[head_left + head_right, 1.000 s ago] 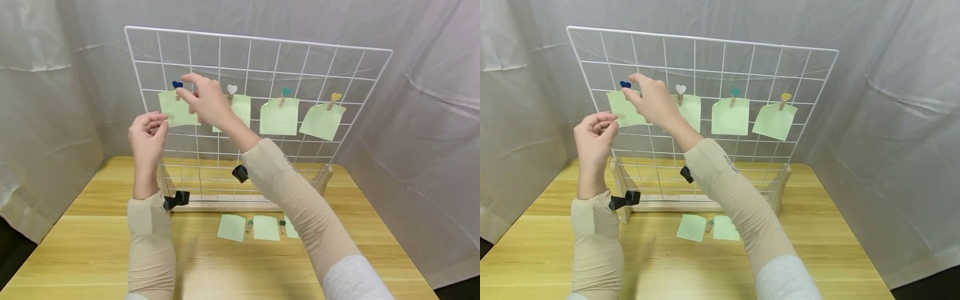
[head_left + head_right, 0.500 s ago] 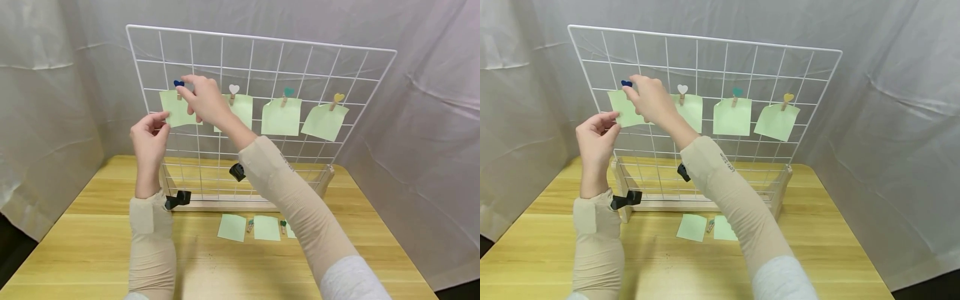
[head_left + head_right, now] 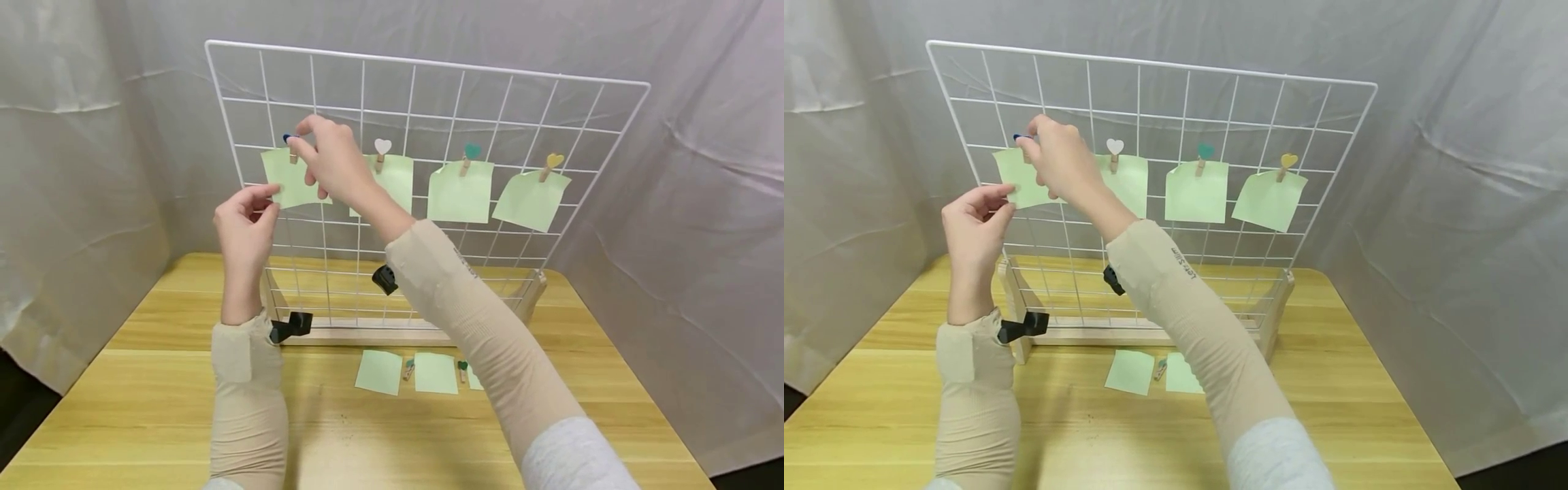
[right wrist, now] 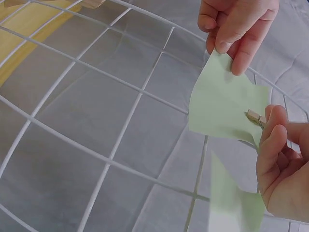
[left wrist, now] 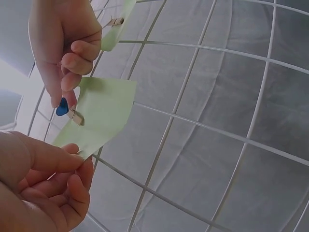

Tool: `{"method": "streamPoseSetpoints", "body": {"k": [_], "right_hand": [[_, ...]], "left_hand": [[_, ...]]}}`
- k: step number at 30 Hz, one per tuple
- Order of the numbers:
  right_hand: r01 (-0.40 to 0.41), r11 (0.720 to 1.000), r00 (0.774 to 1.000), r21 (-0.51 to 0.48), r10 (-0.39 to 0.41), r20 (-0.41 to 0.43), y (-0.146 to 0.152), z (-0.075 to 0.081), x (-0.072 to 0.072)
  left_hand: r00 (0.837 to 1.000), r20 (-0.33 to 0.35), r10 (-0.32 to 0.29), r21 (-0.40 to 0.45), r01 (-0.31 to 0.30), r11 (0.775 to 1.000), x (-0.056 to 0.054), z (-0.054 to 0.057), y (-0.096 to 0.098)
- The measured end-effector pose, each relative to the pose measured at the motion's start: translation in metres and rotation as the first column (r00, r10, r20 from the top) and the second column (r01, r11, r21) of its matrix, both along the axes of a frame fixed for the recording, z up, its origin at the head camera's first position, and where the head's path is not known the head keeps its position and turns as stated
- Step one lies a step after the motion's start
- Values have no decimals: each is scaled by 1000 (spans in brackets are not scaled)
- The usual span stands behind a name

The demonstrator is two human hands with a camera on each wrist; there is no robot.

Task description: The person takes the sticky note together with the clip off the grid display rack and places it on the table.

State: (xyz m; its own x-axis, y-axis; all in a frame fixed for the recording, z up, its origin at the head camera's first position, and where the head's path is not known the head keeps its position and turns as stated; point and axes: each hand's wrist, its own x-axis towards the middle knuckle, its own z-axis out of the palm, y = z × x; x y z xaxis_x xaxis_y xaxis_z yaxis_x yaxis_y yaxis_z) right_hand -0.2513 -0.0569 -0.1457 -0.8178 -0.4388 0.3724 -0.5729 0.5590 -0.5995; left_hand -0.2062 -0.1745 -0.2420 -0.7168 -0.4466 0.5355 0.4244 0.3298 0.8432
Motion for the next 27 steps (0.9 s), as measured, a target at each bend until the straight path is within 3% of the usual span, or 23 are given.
{"method": "streamPoseSetpoints", "body": {"k": [13, 27], "right_hand": [[42, 998, 999, 52, -42, 6, -4, 4, 2], [10, 999, 995, 47, -6, -98, -4, -2, 2]], "left_hand": [[1000, 12, 1, 16, -2, 1000, -1, 2, 4], [1000, 12, 12, -1, -12, 1000, -3, 2, 4]]}}
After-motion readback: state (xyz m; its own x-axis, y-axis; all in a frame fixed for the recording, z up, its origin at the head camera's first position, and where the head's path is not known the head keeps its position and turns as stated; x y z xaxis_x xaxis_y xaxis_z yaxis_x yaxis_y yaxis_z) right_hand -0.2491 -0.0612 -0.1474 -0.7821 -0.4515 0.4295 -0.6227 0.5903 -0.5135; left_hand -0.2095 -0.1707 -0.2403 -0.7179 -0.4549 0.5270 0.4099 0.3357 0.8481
